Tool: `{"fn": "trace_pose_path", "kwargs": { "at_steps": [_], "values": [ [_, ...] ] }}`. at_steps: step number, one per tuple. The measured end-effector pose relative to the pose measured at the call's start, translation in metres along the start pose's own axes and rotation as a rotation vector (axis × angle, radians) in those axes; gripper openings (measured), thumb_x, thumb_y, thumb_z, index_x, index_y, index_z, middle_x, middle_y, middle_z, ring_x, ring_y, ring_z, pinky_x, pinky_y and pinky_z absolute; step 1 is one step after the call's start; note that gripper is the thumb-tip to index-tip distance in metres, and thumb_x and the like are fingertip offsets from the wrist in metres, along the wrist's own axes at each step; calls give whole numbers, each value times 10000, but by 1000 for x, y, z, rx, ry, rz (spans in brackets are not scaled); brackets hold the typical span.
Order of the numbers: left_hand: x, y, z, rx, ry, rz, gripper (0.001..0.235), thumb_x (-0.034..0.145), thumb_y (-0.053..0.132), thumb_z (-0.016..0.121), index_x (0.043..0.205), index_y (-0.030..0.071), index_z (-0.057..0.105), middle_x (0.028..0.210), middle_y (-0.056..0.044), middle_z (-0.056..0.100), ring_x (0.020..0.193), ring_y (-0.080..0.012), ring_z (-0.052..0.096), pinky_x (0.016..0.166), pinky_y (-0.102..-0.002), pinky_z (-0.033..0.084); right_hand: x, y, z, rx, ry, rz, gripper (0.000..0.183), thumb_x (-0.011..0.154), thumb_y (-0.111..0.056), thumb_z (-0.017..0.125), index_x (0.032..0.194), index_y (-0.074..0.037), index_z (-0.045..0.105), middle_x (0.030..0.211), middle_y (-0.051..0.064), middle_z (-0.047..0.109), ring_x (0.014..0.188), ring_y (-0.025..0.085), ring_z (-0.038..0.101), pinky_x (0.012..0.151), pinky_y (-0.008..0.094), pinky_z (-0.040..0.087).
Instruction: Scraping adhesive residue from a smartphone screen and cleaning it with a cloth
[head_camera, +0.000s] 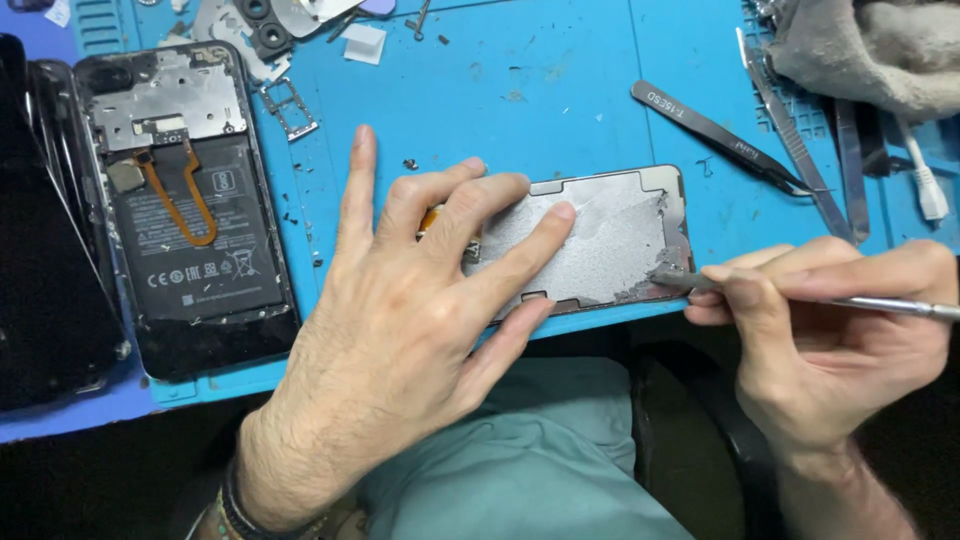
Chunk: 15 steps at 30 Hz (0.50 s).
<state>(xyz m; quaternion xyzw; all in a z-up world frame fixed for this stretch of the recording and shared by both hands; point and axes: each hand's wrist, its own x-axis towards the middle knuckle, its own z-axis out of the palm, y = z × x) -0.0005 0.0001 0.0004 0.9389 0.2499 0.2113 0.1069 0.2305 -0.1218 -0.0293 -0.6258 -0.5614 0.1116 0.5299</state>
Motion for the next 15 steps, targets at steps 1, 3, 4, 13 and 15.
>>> {"fn": "trace_pose_path", "kwargs": {
  "at_steps": [1,3,4,13,15],
  "values": [
    [1,1,1,2,5,1,483,986,352,745,1397,127,628,1349,-138,583,1240,-388,539,1154,-807,279,-1,2,-3,0,0,-5,265,1085,177,618,1065,78,373,810,259,559,769,336,709,772,417,673],
    [-1,1,1,7,8,-5,472,983,360,738,1387,141,630,1339,-126,582,1238,-378,538,1154,-807,283,-5,4,-4,-79,34,80,211,1188,124,538,990,191,510,957,317,600,705,319,676,676,343,622],
    [-2,-1,0,13,6,-12,472,983,360,738,1387,141,630,1339,-126,582,1238,-378,538,1154,-807,283,-4,3,-1,-72,29,79,211,1188,124,538,990,191,510,957,317,600,705,319,676,676,343,622],
    [-3,0,1,26,6,1,484,982,370,732,1394,144,616,1343,-118,574,1233,-368,536,1149,-800,303,-6,5,-2,-54,30,85,149,1175,178,544,1034,210,510,1001,343,594,777,356,688,735,392,669],
    [-1,0,0,23,10,7,487,978,362,740,1391,134,617,1343,-128,571,1239,-375,527,1151,-802,294,-2,8,-2,33,14,-7,314,1098,139,613,1125,20,324,847,262,572,786,344,697,761,401,657]
  ]
}}
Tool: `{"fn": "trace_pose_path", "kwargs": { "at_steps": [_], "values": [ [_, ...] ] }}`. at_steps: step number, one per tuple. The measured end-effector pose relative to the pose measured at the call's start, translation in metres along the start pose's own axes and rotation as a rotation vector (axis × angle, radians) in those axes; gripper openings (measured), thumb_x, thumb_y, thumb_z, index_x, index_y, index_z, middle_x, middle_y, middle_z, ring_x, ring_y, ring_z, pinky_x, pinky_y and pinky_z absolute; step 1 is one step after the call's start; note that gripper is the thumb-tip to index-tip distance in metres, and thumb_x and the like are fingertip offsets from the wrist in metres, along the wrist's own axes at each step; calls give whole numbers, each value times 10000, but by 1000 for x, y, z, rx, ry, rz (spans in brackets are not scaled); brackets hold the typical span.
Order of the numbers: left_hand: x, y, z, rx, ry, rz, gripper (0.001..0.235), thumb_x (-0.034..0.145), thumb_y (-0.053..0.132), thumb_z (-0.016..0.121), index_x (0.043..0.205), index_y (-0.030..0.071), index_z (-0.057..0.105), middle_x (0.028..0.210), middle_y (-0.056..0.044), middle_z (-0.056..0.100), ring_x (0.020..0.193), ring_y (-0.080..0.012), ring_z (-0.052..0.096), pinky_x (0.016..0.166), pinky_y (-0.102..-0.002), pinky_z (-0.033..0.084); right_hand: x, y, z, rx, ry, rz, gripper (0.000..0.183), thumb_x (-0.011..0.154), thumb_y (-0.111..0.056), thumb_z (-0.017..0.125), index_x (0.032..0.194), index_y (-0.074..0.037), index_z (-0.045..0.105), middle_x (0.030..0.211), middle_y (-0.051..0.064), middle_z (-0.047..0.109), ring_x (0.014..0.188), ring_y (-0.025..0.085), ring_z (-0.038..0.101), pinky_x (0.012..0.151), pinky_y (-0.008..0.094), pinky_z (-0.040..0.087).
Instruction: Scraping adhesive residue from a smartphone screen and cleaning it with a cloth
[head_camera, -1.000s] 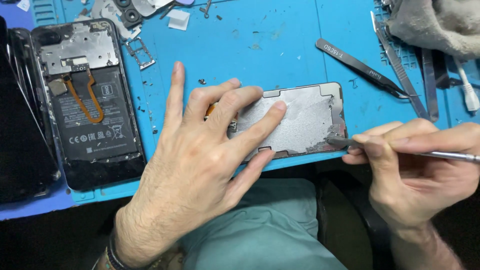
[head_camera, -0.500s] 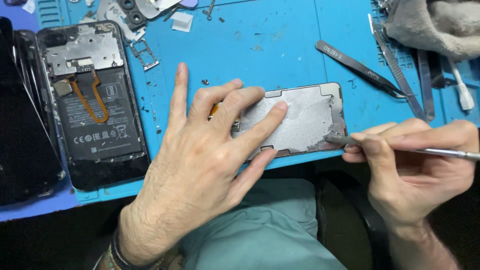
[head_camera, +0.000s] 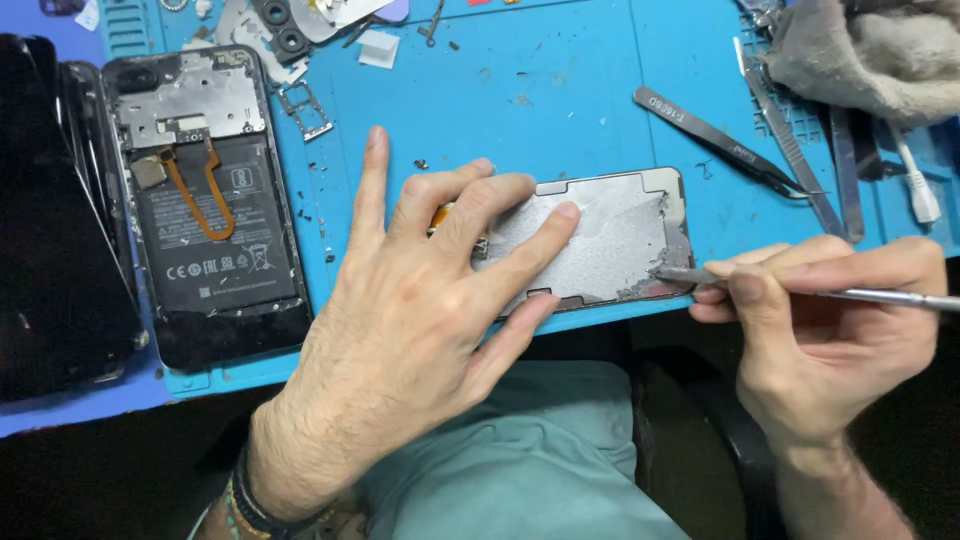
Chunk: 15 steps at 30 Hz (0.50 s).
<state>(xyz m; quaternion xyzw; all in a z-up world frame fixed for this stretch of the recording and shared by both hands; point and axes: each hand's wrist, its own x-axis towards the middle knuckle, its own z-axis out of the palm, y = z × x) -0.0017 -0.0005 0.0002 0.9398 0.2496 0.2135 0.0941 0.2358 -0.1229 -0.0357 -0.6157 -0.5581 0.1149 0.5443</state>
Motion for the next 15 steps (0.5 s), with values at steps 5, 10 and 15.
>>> {"fn": "trace_pose_path", "kwargs": {
  "at_steps": [5,10,15],
  "values": [
    [-1,-1,-2,0,-6,-8,478,988,357,722,1401,139,617,1345,-127,575,1238,-375,532,1151,-798,300,-1,-5,2,-56,22,81,162,1164,139,554,1086,112,414,875,259,558,762,330,703,693,354,632],
    [2,1,1,2,-7,-7,487,981,363,725,1402,143,617,1348,-132,576,1250,-377,530,1154,-803,285,1,-6,-2,-11,-14,11,281,1105,186,544,1141,77,288,875,280,528,796,362,699,626,365,669],
    [1,0,0,-7,-6,-2,493,975,355,735,1400,137,615,1348,-130,577,1247,-375,533,1153,-802,289,4,-12,2,-18,-26,33,299,1097,185,565,1135,64,294,830,272,524,803,359,700,657,379,667]
  ]
}}
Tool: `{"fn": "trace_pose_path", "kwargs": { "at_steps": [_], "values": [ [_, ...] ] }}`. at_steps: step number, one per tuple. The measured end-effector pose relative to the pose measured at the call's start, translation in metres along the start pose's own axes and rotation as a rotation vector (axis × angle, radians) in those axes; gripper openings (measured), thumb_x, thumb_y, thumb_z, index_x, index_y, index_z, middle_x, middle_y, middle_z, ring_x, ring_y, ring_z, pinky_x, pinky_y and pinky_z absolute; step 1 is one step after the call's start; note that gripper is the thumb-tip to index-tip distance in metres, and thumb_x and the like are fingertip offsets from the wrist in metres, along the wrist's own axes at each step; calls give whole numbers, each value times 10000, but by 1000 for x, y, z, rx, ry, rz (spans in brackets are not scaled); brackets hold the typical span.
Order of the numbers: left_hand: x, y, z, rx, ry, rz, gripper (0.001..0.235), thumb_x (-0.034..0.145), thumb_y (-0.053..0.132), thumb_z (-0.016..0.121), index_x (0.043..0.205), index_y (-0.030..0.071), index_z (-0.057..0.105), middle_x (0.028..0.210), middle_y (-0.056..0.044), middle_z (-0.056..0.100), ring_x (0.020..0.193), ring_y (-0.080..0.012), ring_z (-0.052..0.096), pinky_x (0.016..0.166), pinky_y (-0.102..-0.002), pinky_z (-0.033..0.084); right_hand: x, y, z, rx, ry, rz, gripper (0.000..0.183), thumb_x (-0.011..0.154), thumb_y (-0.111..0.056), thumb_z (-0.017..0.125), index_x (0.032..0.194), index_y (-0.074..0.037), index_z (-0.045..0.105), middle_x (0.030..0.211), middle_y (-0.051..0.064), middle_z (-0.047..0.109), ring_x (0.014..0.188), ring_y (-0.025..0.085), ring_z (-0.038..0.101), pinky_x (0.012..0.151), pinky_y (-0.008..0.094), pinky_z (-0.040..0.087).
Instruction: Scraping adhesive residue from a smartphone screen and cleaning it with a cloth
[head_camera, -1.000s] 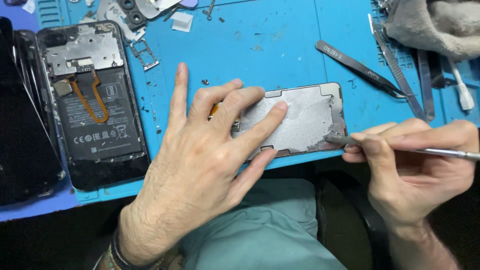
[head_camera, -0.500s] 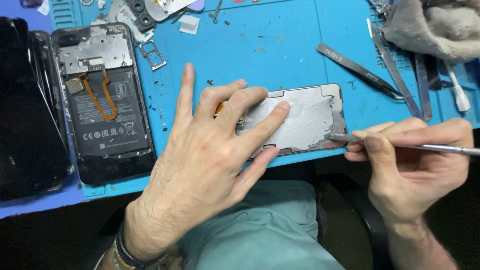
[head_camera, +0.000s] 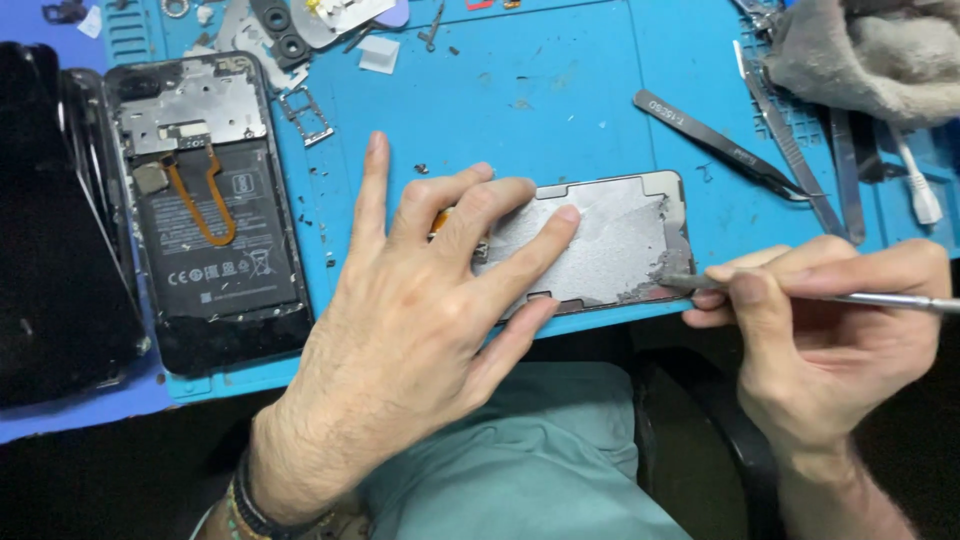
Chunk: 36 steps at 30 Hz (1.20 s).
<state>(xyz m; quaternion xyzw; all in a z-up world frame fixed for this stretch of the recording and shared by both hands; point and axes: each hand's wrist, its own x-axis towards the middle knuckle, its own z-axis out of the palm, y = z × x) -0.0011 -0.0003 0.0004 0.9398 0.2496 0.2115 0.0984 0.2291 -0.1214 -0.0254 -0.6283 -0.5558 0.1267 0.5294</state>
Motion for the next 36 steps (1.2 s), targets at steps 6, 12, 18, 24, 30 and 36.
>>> {"fn": "trace_pose_path", "kwargs": {
  "at_steps": [6,12,18,24,30,36],
  "values": [
    [-1,0,0,12,2,-6,482,987,367,735,1394,139,616,1344,-127,574,1235,-369,538,1154,-798,300,-7,3,-5,-101,30,151,186,1203,120,524,1024,166,510,998,296,597,757,332,715,717,342,638],
    [0,0,0,4,6,-7,473,988,362,726,1393,142,619,1342,-129,579,1234,-369,537,1151,-798,297,-13,17,-3,-40,127,101,204,1218,70,518,1048,179,487,966,275,546,727,342,694,652,356,637],
    [0,0,1,-4,9,0,466,993,350,718,1395,137,615,1343,-132,578,1237,-376,542,1149,-806,296,1,7,-5,15,-12,-6,228,1116,169,514,1136,98,299,922,314,561,700,331,690,631,359,666],
    [-1,-1,1,0,9,-1,484,986,358,736,1397,136,614,1347,-130,572,1234,-374,536,1148,-803,305,-4,-9,-1,-123,9,108,180,1143,215,600,983,200,520,956,332,589,754,356,698,718,386,675],
    [-1,-1,2,11,11,-10,503,971,372,762,1395,142,619,1336,-120,586,1238,-356,532,1145,-801,319,4,8,-24,-189,-86,62,223,1251,188,521,1247,82,324,1125,320,614,1036,406,741,1000,436,637],
    [0,-1,0,25,-7,-12,483,1003,377,725,1413,153,603,1390,-114,582,1257,-357,535,1154,-792,302,27,-8,-11,-89,-72,232,238,1249,183,470,1261,56,268,1051,288,519,972,375,728,935,426,707]
  ]
}}
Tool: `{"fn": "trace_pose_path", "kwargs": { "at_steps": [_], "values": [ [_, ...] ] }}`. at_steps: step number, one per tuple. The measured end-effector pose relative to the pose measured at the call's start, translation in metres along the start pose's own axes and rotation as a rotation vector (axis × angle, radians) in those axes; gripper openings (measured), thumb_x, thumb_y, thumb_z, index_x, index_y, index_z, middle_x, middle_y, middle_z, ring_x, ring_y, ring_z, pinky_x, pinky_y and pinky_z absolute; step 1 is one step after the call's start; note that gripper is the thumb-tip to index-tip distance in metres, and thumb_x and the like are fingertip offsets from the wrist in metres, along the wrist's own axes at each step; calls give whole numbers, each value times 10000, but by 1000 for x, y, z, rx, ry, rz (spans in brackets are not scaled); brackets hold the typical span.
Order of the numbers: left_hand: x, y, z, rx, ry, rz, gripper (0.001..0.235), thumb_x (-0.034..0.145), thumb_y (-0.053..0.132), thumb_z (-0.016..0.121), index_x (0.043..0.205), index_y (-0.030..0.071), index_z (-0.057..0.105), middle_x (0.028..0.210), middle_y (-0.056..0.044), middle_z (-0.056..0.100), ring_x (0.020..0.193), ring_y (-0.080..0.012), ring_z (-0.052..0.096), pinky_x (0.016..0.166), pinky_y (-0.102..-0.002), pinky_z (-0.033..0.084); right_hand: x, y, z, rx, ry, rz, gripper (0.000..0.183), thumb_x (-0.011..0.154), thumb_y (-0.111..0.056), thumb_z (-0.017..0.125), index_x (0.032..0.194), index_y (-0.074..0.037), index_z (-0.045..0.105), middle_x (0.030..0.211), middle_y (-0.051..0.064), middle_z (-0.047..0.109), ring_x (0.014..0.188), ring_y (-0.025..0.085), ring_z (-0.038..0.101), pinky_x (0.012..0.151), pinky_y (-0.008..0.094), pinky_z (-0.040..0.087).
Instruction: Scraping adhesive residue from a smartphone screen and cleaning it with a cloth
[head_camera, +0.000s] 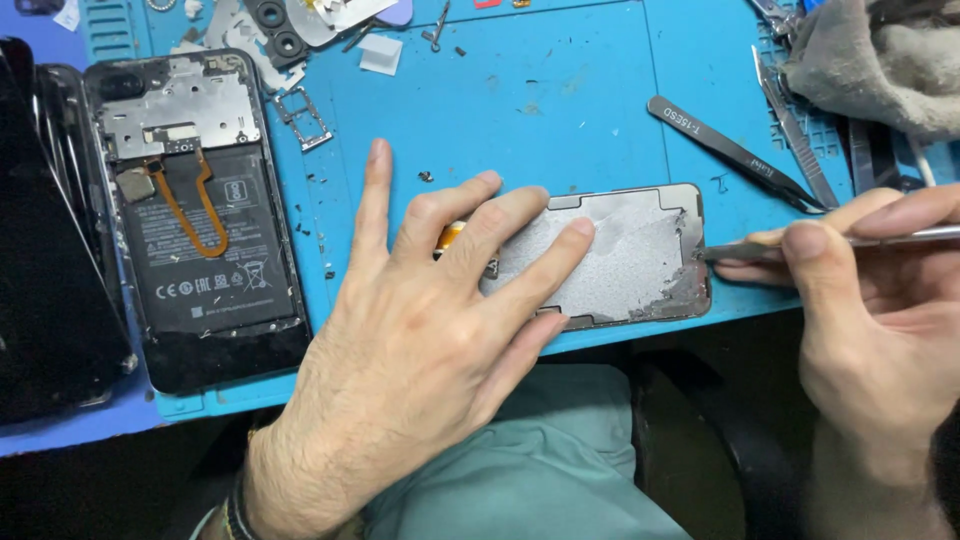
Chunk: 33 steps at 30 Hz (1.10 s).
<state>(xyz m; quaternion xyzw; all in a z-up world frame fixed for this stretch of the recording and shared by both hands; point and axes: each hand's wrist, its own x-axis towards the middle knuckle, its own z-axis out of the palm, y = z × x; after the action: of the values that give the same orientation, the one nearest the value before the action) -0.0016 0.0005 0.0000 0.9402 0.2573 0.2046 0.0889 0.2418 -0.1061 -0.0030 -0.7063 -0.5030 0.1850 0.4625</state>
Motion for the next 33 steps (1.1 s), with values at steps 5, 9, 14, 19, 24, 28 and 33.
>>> {"fn": "trace_pose_path", "kwargs": {
  "at_steps": [5,9,14,19,24,28,33],
  "values": [
    [0,-1,2,-10,0,-9,506,998,394,748,1420,158,599,1365,-118,591,1266,-352,530,1149,-800,307,-1,-3,5,-69,27,37,222,1262,150,548,1126,114,376,1024,274,598,870,361,757,859,375,691],
    [0,-2,4,-17,12,-14,538,978,409,781,1423,153,620,1350,-125,626,1275,-355,539,1146,-808,302,-2,-2,6,-42,-41,-35,264,1174,166,548,1176,49,311,982,298,615,824,347,732,882,402,675],
    [0,-3,5,-56,11,-23,526,984,404,773,1417,144,625,1347,-138,640,1276,-374,549,1146,-826,281,-5,3,4,-148,-21,-43,209,1220,184,510,1159,107,326,1028,327,599,852,372,720,868,413,663],
    [1,-4,4,-61,-11,-26,565,966,435,787,1419,143,617,1358,-136,638,1292,-366,541,1155,-822,271,-5,2,3,-133,-19,36,199,1213,161,546,1105,106,388,994,281,627,862,336,723,922,378,645],
    [0,-4,3,-54,-27,-28,559,984,441,761,1433,149,602,1368,-134,623,1304,-368,528,1165,-822,265,-5,0,3,-176,-60,-22,202,1193,153,555,1032,130,437,982,286,624,824,335,724,852,387,653],
    [1,-3,3,-62,-15,-21,533,992,410,751,1430,141,609,1357,-137,620,1280,-381,537,1151,-827,273,-8,2,5,-169,-9,-76,226,1213,193,502,1145,113,301,997,329,587,814,368,728,809,417,670],
    [0,-3,2,-55,-23,-22,521,991,401,740,1430,154,605,1357,-135,618,1283,-373,526,1148,-826,274,-4,-7,7,-205,-48,-81,166,1151,215,548,993,220,599,949,324,649,750,331,699,765,372,628]
  ]
}}
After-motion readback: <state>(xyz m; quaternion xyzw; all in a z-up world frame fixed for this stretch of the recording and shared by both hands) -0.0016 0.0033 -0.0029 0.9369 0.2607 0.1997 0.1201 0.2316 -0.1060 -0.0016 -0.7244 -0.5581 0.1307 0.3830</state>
